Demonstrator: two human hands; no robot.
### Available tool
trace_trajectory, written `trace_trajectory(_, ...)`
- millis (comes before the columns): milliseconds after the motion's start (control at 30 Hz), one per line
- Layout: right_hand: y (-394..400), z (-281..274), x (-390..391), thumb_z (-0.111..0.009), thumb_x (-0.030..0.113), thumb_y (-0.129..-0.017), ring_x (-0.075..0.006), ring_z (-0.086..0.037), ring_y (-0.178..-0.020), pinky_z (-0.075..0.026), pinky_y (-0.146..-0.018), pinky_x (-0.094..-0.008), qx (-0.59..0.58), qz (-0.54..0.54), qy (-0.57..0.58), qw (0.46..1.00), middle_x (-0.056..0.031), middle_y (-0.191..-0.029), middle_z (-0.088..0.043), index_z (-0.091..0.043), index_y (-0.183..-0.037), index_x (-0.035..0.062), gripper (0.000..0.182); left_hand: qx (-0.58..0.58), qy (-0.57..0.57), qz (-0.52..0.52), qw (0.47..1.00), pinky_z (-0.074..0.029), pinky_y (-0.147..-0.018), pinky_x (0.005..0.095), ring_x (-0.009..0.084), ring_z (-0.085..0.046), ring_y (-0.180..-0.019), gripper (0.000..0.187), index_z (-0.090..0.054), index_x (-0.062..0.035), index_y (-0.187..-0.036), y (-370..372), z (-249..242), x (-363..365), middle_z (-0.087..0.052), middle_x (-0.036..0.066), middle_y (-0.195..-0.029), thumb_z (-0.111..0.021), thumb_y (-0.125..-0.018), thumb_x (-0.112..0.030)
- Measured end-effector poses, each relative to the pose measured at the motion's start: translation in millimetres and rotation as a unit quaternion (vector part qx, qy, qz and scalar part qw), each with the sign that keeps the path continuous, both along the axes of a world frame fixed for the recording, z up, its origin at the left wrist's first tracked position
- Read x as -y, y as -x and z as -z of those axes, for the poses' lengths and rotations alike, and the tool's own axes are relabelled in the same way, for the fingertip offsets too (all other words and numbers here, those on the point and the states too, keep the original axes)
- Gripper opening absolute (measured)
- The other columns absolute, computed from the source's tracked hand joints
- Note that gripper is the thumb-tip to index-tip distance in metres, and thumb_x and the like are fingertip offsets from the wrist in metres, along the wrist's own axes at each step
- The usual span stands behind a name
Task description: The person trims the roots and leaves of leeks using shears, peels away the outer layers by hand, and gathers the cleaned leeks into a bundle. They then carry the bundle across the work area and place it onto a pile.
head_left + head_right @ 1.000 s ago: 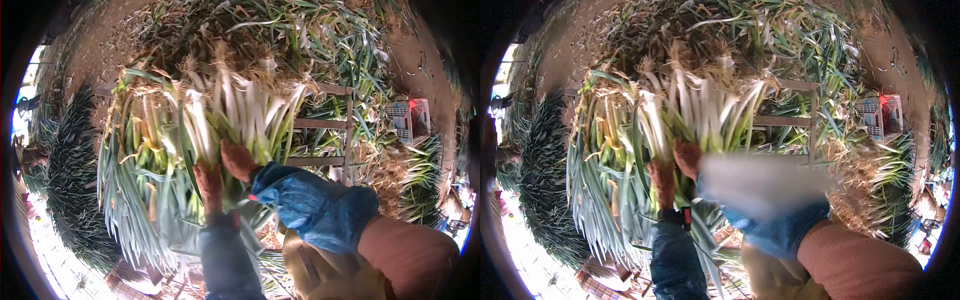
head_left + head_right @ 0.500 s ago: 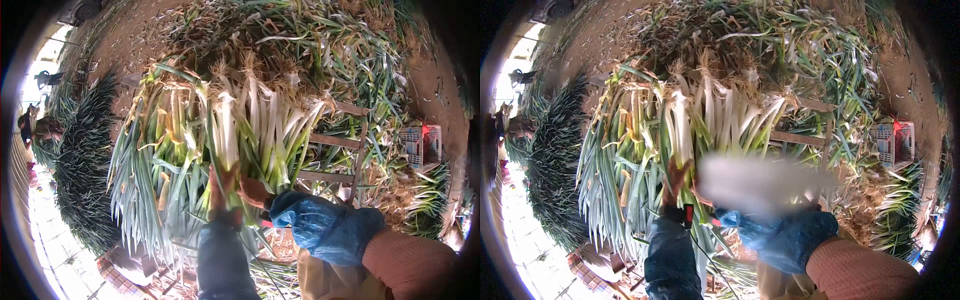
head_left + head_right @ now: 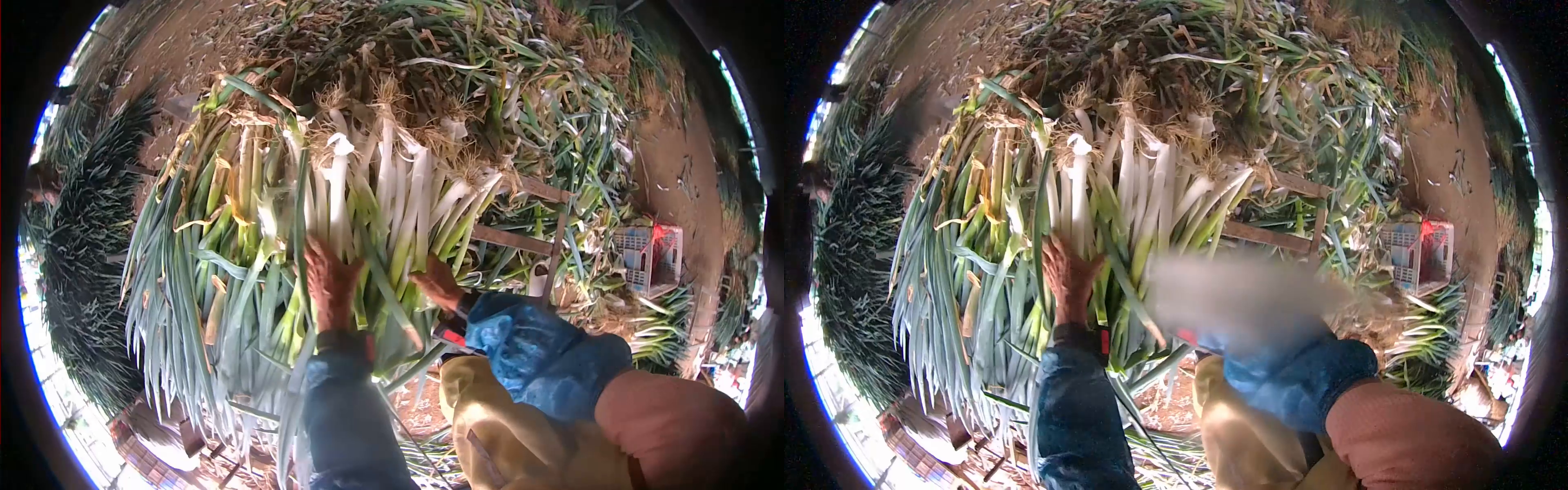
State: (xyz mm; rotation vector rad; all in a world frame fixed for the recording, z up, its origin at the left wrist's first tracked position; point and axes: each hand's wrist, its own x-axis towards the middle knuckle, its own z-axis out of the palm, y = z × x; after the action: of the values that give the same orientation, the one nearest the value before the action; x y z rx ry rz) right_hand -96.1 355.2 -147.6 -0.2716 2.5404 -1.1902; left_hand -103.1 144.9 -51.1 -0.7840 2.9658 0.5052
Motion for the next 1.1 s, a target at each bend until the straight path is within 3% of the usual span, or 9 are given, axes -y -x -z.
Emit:
trace_trajectory(67, -5.0, 25.4, -8.8, -0.061, 0.019, -0.074, -0.0177, -0.049, -0.066, -0.041, -0.056, -0.0314, 0.172, 0.052, 0.245, 0.953, -0.0054, -0.074, -0.050, -0.051, -0.089, 0.0047, 0.023, 0.004, -0.009, -0.044, 0.999, -0.036, -0.092, 0.0418, 0.0363, -0.043, -0.107, 0.109, -0.023, 0.0024, -0.131, 10.7, 11.5, 3.5, -0.043, 0.021, -0.119, -0.080, -0.048, -0.038)
trace_trajectory(200, 23.1, -46.1, -45.9, -0.061, 0.012, -0.078, -0.0130, -0.043, -0.060, -0.038, -0.049, -0.0292, 0.260, -0.227, 0.077, 0.935, 0.0011, -0.067, -0.045, -0.052, -0.084, 0.0066, 0.012, 0.019, 0.009, -0.056, 0.998, -0.038, -0.087, 0.0422, 0.0354, -0.045, -0.101, 0.103, -0.028, 0.0019, -0.127, 17.9, 15.7, -8.4, -0.047, 0.018, -0.109, -0.081, -0.045, -0.031)
trace_trajectory(300, 53.4, -111.7, -94.3, -0.055, 0.022, -0.084, -0.0134, -0.045, -0.064, -0.040, -0.053, -0.0300, 0.370, -0.263, 0.202, 0.868, -0.0005, -0.072, -0.047, -0.055, -0.097, 0.0057, 0.021, 0.047, 0.025, -0.065, 0.996, -0.039, -0.087, 0.0398, 0.0348, -0.045, -0.103, 0.101, -0.025, 0.0052, -0.128, 11.3, 22.9, -38.9, -0.045, 0.019, -0.110, -0.078, -0.049, -0.029)
trace_trajectory(467, 261.4, -119.9, -270.9, -0.059, 0.020, -0.077, -0.0221, -0.050, -0.079, -0.042, -0.065, -0.0346, 0.048, -0.163, -0.012, 0.985, -0.0104, -0.090, -0.049, -0.050, -0.108, 0.0043, 0.036, 0.041, -0.054, -0.096, 0.993, -0.021, -0.100, 0.0511, 0.0390, -0.031, -0.119, 0.114, -0.014, 0.0018, -0.135, -1.7, 40.6, -82.6, -0.033, 0.022, -0.131, -0.080, -0.047, -0.031)
trace_trajectory(567, 389.1, -137.5, -349.6, -0.062, 0.018, -0.073, -0.0272, -0.052, -0.089, -0.043, -0.073, -0.0373, -0.188, -0.095, -0.186, 0.960, -0.0163, -0.101, -0.050, -0.047, -0.114, 0.0034, 0.046, -0.017, -0.047, -0.104, 0.993, -0.028, -0.094, 0.0500, 0.0361, -0.041, -0.106, 0.097, -0.022, 0.0029, -0.131, -2.3, 43.2, -83.8, -0.040, 0.022, -0.119, -0.075, -0.054, -0.026)
trace_trajectory(667, 372.9, -170.6, -235.4, -0.066, 0.020, -0.070, -0.0323, -0.051, -0.099, -0.041, -0.084, -0.0387, -0.382, -0.150, -0.338, 0.847, -0.0195, -0.107, -0.051, -0.046, -0.117, 0.0021, 0.054, -0.107, 0.002, -0.053, 0.993, -0.034, -0.087, 0.0474, 0.0354, -0.044, -0.094, 0.071, -0.036, 0.0042, -0.120, -11.6, 49.0, -79.1, -0.045, 0.021, -0.106, -0.066, -0.062, -0.025)
trace_trajectory(767, 303.1, -168.0, -63.0, -0.075, 0.028, -0.061, -0.0346, -0.048, -0.104, -0.038, -0.090, -0.0408, -0.332, -0.249, -0.147, 0.898, -0.0219, -0.113, -0.050, -0.044, -0.118, -0.0018, 0.071, -0.139, 0.076, -0.050, 0.986, -0.037, -0.079, 0.0455, 0.0345, -0.045, -0.085, 0.055, -0.045, 0.0037, -0.108, -9.2, 53.2, -73.0, -0.045, 0.018, -0.092, -0.062, -0.064, -0.025)
trace_trajectory(900, 225.5, -134.4, 97.0, -0.076, 0.040, -0.058, -0.0354, -0.045, -0.109, -0.042, -0.088, -0.0398, -0.214, -0.315, -0.244, 0.892, -0.0286, -0.115, -0.044, -0.033, -0.119, -0.0115, 0.090, -0.076, 0.055, -0.059, 0.994, -0.038, -0.077, 0.0421, 0.0319, -0.046, -0.084, 0.068, -0.040, 0.0049, -0.115, -11.1, 41.8, -73.8, -0.045, 0.016, -0.091, -0.064, -0.062, -0.030)
trace_trajectory(1100, 235.0, -63.4, 113.5, -0.067, 0.027, -0.072, -0.0337, -0.061, -0.077, -0.048, -0.066, -0.0412, -0.103, -0.385, -0.236, 0.886, -0.0206, -0.076, -0.060, -0.044, -0.104, -0.0059, 0.051, -0.048, 0.010, -0.066, 0.997, -0.037, -0.075, 0.0403, 0.0304, -0.046, -0.083, 0.074, -0.037, 0.0056, -0.119, -12.0, 38.8, -74.4, -0.045, 0.016, -0.092, -0.064, -0.058, -0.025)
